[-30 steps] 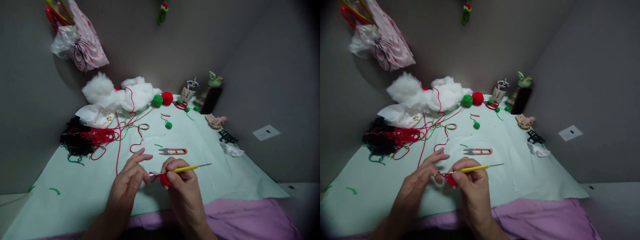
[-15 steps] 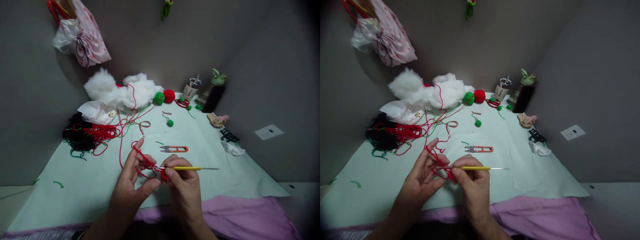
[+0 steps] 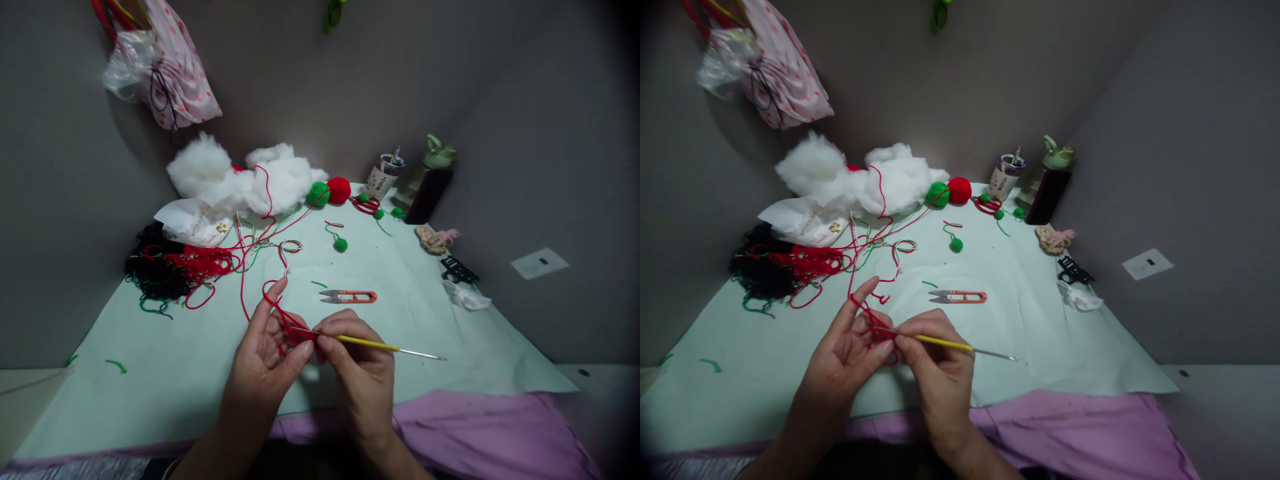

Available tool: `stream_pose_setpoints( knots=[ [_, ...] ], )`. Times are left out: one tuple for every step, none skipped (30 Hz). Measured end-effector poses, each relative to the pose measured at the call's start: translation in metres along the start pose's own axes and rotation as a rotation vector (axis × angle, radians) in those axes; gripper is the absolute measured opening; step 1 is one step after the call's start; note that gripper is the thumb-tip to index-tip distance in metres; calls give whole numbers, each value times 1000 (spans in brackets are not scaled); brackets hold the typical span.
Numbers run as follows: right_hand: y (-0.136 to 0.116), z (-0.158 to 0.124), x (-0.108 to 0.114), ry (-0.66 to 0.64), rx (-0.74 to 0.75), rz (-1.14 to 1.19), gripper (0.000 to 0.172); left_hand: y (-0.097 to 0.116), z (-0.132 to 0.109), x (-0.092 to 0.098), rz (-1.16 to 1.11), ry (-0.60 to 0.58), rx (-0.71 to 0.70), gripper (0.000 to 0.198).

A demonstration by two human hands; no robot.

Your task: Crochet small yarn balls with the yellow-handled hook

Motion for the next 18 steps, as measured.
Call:
stream_pose_setpoints(
  knots=[
    [0,0,-1,-10,1,-4,18,0,0,0,0,-1,0,93],
    [-1,1,-1,-22,1,-6,16,-1,1,1,0,-3,1,92],
    [-1,1,-2,-38,-5,-4,15,-1,1,1,2,-5,2,89],
    [0,2,-2,-56,-18,9,13,-1,1,2,5,-9,2,87],
    [1,2,-3,-79,-40,34,11,-1,0,2,11,-18,4,84],
    [3,3,-4,-101,-72,78,9,-2,0,2,20,-34,9,80],
    [5,3,-5,-127,-114,144,7,-1,-1,1,34,-59,21,76],
    [7,4,-6,-155,-165,225,6,-1,-2,1,57,-92,41,71],
    [9,4,-8,-183,-220,314,6,-1,-3,2,93,-130,70,64],
    [10,4,-9,-207,-271,401,8,1,-3,3,147,-175,101,56],
    [10,4,-10,-226,-318,477,9,3,-3,5,221,-228,133,48],
    [9,4,-11,-239,-354,537,10,7,-2,9,320,-275,153,38],
    [9,4,-10,-248,-379,580,11,14,1,12,442,-346,135,32],
    [8,4,-9,-250,-394,613,11,21,4,17,566,-408,103,29],
    [7,5,-8,-250,-403,638,12,32,10,26,684,-401,44,28],
    [6,5,-6,-248,-410,655,12,42,17,37,825,-378,3,29],
    [5,5,-5,-248,-413,668,13,52,24,49,971,-335,-48,30],
    [5,5,-4,-248,-415,676,13,63,31,61,1114,-263,-108,33]
  ],
)
Point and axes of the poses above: each hand's wrist, its own z-axis towards the middle knuckle, its own x-axis out of the back of the hand, y = z × x, the point moved 8 cm from there along z, towards the middle knuckle, and after that the axes turned 4 degrees about -z, right-handed, at the moved point
